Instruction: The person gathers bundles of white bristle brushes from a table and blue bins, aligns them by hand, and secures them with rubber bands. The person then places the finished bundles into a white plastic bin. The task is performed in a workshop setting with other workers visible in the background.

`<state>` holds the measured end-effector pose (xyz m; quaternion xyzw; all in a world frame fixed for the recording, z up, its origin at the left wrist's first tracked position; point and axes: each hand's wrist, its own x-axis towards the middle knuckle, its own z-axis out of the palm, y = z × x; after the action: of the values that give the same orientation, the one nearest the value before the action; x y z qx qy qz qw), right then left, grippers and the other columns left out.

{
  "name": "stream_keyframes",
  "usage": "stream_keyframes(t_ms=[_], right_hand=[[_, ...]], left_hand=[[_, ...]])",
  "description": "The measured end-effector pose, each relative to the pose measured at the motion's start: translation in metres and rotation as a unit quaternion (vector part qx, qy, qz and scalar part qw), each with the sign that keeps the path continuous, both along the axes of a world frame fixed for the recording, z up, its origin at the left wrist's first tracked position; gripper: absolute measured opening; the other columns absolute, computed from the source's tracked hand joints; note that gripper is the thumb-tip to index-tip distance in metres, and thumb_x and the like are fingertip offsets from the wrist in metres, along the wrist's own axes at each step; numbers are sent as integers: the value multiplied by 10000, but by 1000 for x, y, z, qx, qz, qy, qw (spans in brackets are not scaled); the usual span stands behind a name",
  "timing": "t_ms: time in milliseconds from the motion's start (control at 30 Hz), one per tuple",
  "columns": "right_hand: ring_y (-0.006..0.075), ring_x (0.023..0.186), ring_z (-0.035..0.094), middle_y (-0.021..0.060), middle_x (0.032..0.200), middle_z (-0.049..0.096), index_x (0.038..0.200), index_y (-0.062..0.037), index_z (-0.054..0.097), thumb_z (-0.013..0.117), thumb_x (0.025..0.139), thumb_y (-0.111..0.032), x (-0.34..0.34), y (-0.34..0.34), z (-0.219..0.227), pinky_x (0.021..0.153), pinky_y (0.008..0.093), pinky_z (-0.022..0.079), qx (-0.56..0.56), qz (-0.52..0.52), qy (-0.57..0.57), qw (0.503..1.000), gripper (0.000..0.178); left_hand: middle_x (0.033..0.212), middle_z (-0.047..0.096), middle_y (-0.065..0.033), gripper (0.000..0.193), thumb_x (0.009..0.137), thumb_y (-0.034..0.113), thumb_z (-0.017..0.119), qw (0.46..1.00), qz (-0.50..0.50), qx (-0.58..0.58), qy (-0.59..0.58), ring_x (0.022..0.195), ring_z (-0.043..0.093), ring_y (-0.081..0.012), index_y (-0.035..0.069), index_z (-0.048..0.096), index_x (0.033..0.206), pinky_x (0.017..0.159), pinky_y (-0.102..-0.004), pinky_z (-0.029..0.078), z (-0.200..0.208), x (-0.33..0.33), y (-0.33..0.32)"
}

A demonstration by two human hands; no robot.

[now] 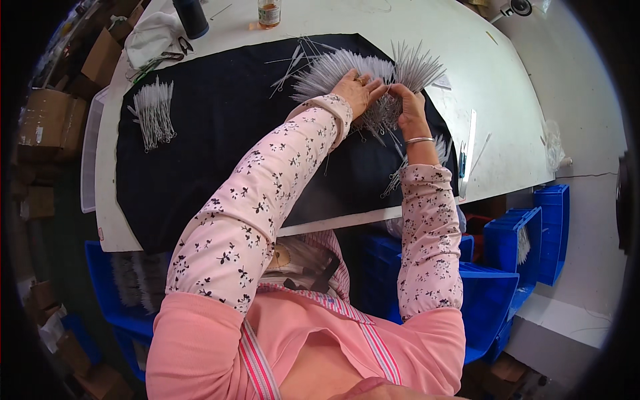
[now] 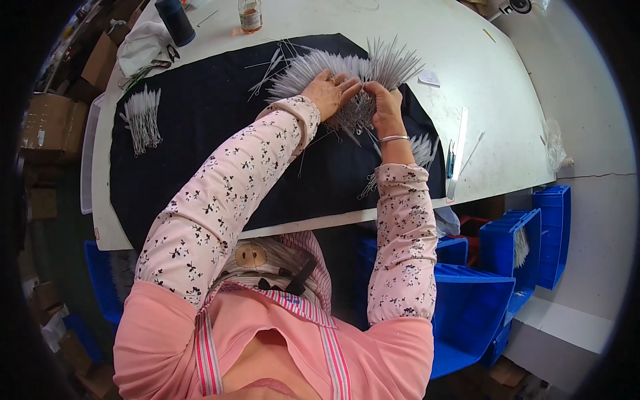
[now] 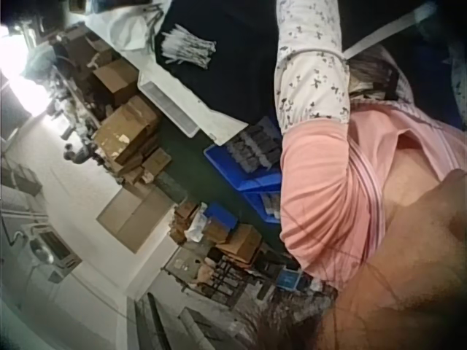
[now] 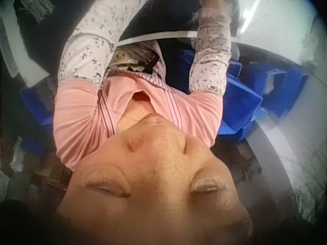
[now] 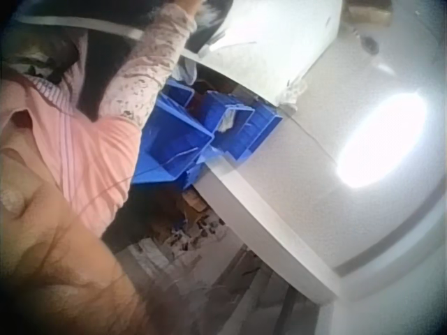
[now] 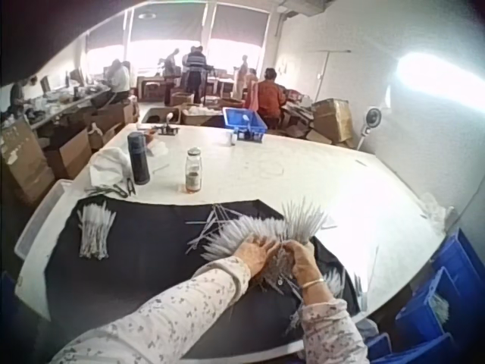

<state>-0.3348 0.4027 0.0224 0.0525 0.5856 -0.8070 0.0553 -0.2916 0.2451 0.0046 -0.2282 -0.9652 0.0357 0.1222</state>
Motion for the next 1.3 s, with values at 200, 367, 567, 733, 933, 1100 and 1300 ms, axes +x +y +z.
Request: stream_keyframes(t_ms=[200, 367, 567, 733, 933, 1100, 1300], right_hand=[[195, 573, 605, 89, 707, 610, 784, 36, 574, 658, 695, 85, 7, 7, 21, 563, 300, 510, -59, -109, 130, 984, 132], [183, 583, 606, 95, 712, 618, 770, 33, 577, 618, 722, 103, 29, 1, 38, 564, 291, 511, -24, -187, 272, 944, 94], [211, 573, 605, 114, 629, 601, 670, 24, 568, 630, 749, -34, 35, 33, 130, 583, 323, 511, -23, -212, 314, 925, 116], [250, 671, 619, 120, 730, 610, 839, 20, 586, 625, 772, -56, 14, 39, 141, 754, 450, 542, -52, -59, 169, 982, 109], [290, 636, 651, 147, 686, 622, 836, 51, 597, 610, 796, -76, 45, 10, 111, 661, 398, 566, -98, 129, 21, 987, 134], [269, 695, 646, 144, 731, 632, 921, -8, 582, 567, 878, -159, 100, -40, 96, 681, 374, 558, -175, 325, -104, 923, 158], [232, 901, 638, 131, 1065, 601, 1130, -98, 553, 491, 940, -356, 198, -110, 88, 715, 357, 566, -216, 341, -163, 900, 326]], left_hand=[[1179, 530, 14, 554, 690, 217, 736, 998, 14, 14, -60, 1168, 466, -186, 151, 501, 1188, 961, -410, 347, 16, 1, 2], [1164, 546, 1, 420, 729, 202, 710, 997, 12, 27, -75, 1192, 457, -203, 147, 548, 1113, 976, -424, 334, 19, 5, 2], [1295, 503, -2, 311, 853, 197, 550, 987, 39, -34, -150, 1264, 407, -198, 159, 562, 1162, 1037, -429, 279, 26, 3, 4], [1407, 400, -21, 626, 795, 251, 638, 995, 33, -12, -92, 1381, 242, -214, 149, 388, 1360, 1135, -484, 114, 20, 6, -1], [1478, 282, -127, 996, 639, 334, 771, 990, 13, 83, -116, 1403, 182, -273, 60, 236, 1434, 1127, -490, 119, 64, 44, -25], [1450, 309, -161, 1041, 564, 373, 818, 940, -8, 322, 109, 1371, 254, -319, 87, 292, 1415, 1117, -510, 118, 90, 126, -80], [1450, 336, -83, 934, 531, 339, 801, 964, -152, 136, 171, 1372, 261, -310, 272, 381, 1362, 1124, -526, 74, 88, 212, -115]])
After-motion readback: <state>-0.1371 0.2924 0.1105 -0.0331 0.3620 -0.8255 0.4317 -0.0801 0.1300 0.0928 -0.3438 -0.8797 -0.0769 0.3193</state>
